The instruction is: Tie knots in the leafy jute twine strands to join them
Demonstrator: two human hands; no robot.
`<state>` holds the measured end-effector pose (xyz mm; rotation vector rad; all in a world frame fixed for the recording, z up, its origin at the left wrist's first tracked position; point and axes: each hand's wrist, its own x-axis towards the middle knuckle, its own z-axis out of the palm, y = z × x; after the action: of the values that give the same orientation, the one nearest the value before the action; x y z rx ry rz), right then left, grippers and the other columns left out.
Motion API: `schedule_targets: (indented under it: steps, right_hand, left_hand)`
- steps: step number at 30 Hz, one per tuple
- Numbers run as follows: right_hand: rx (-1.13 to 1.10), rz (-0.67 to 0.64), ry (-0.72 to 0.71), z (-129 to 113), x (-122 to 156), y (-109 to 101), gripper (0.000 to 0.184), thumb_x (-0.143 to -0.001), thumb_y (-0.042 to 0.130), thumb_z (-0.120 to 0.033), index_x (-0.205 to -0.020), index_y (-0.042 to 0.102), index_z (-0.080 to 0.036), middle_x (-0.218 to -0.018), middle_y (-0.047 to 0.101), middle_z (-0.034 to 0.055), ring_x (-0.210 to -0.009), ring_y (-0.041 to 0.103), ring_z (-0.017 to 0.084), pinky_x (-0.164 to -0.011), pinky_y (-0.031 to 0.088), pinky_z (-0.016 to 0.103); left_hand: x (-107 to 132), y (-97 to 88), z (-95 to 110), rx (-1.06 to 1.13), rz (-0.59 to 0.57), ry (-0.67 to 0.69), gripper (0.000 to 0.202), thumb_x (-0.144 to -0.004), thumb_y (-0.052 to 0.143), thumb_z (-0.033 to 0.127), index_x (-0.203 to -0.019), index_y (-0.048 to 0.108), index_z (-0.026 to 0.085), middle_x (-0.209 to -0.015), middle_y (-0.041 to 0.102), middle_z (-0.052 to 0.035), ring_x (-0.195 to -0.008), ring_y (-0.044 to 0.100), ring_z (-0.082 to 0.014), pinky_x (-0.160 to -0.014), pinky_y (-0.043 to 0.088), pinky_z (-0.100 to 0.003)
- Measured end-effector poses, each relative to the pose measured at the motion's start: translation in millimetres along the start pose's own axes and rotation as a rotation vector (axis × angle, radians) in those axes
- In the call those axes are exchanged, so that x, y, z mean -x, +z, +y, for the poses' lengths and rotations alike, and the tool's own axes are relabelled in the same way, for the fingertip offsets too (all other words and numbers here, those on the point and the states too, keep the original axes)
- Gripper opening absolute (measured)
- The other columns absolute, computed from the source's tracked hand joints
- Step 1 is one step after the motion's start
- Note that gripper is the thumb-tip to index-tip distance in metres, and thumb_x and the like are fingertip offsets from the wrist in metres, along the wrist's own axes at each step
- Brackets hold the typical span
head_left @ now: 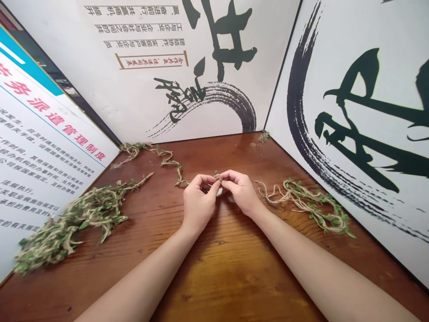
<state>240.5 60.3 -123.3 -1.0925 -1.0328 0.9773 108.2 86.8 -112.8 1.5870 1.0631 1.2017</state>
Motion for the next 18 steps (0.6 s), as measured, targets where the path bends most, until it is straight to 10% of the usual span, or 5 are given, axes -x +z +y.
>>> schedule_targets:
  steps: [18]
  right_hand:
    - [0.038, 0.009, 0.007, 3.6, -2.4, -3.5, 0.021, -0.078, 0.068, -0.040, -0.078, 0.068, -0.019, -0.074, 0.066, 0.0022, -0.068, 0.058, 0.017, -0.069, 0.047, 0.033]
  left_hand:
    - [4.8, -0.6, -0.6, -0.217, -0.060, 0.225, 0.023, -0.088, 0.065, 0.018, -0.105, 0.081, 0.023, -0.096, 0.079, -0.0032, -0.084, 0.071, -0.0162, -0.082, 0.057, -0.031]
